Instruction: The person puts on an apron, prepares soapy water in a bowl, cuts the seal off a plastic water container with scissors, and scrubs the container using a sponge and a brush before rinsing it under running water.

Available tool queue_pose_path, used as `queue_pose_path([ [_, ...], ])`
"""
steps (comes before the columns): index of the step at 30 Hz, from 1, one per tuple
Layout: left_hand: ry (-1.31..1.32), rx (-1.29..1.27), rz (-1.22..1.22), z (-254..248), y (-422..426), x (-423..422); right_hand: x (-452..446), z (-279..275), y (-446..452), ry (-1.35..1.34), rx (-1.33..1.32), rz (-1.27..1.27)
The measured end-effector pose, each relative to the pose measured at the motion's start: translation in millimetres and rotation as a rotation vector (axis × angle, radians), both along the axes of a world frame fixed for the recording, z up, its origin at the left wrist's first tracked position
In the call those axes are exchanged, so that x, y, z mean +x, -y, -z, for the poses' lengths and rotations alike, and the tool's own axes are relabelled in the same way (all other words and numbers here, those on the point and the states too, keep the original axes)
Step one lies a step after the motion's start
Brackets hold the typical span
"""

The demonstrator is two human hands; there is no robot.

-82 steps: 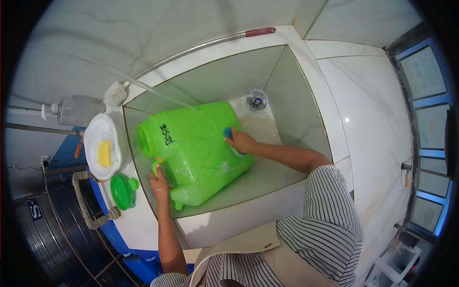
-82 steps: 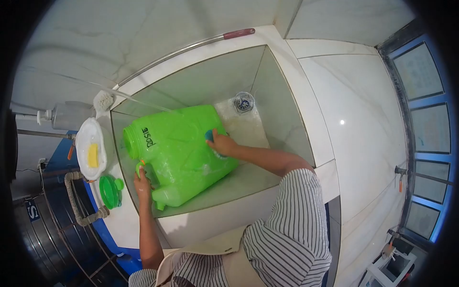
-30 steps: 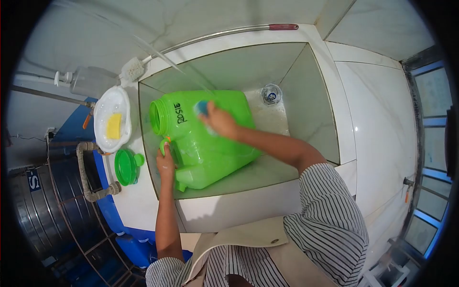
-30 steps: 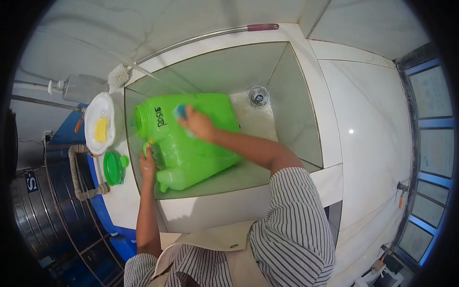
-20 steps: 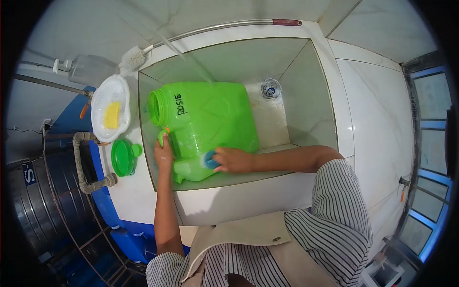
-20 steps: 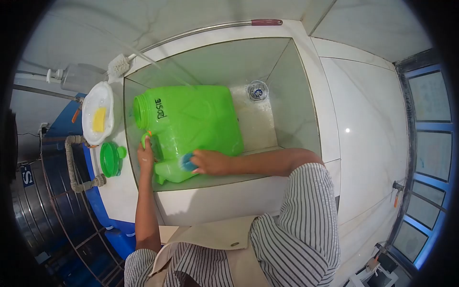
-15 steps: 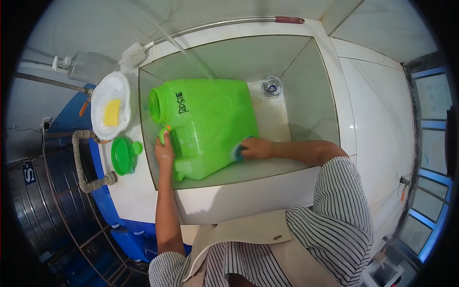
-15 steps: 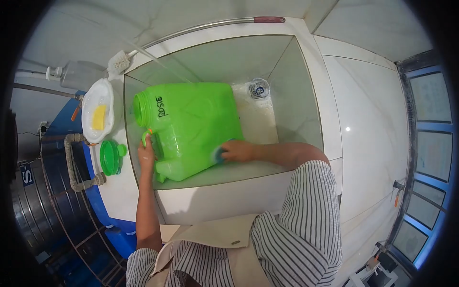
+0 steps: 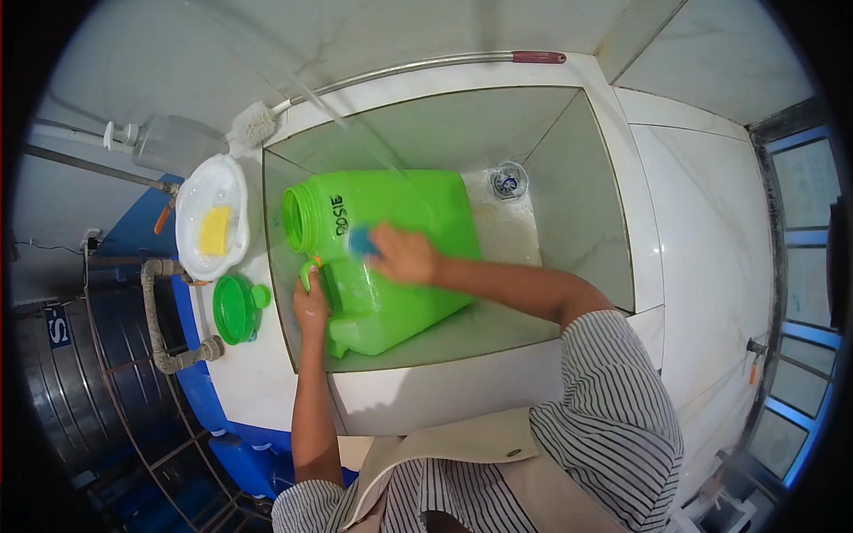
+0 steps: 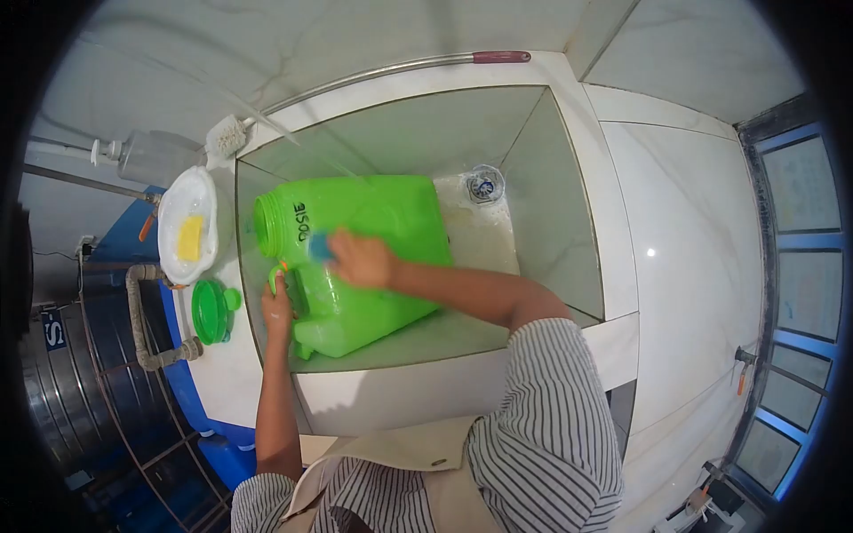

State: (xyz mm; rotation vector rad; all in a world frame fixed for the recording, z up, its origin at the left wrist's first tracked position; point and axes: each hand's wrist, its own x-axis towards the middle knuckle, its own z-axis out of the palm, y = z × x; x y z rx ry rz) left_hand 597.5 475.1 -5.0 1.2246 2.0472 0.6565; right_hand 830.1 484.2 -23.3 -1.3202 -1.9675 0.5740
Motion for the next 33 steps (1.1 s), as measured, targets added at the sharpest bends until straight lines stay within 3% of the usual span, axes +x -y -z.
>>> queue_pose_path([
  [1,-0.004,-0.022,-0.004,-2,-2,2,12,-7,-39,-0.012,-0.450,0.098],
  [3,-0.011,-0.042,-0.004,0,2,1,65,43,-66,-0.116,-0.600,0.500],
  [5,-0.060,0.015,-0.011,9,-1,-3,107,129,-24,-0.149,-0.535,0.557],
  [7,-0.048,0.000,-0.022,1,-3,3,88,147,39,-0.103,-0.687,0.564],
  [9,-0.038,-0.039,-0.033,-1,1,1,46,61,72,-0.137,-0.858,0.270],
  [11,-0.066,0.023,-0.024,4,0,1,8,19,64,-0.099,-0.410,0.011],
  [13,-0.078,0.042,-0.004,9,-1,-3,-18,12,24,0.078,-0.060,0.018],
  [14,-0.093,0.054,0.026,10,-1,-7,-10,13,7,0.072,-0.064,0.022],
  [16,-0.040,-0.002,0.021,3,-1,-8,15,20,-20,-0.063,-0.532,0.345],
  [19,0.069,-0.032,0.029,-2,-8,-11,35,44,31,-0.195,-0.510,0.264],
  [21,0.125,-0.031,0.039,-1,-2,-11,15,5,40,-0.192,-0.371,0.199],
  [23,0.102,0.069,0.235,-8,-1,-10,8,-56,21,-0.111,-0.053,0.212],
  [24,0.097,0.073,0.251,-8,1,-9,20,-68,11,-0.117,-0.047,0.228],
  [26,-0.021,0.157,0.353,-4,4,-9,59,-80,-14,-0.249,-0.217,0.373],
  [28,-0.002,0.258,0.464,-20,11,3,124,-12,-29,-0.239,-0.335,0.381],
  [30,0.028,0.362,0.563,-23,16,6,160,5,-19,-0.201,-0.472,0.336],
  [31,-0.100,0.510,0.713,-22,17,3,166,-11,-19,-0.165,-0.609,0.277],
  [32,-0.228,0.646,0.854,-17,23,0,153,-21,-15,-0.156,-0.501,0.221],
  [33,-0.229,0.628,0.862,-15,28,-4,135,-51,-12,-0.165,-0.518,0.224],
])
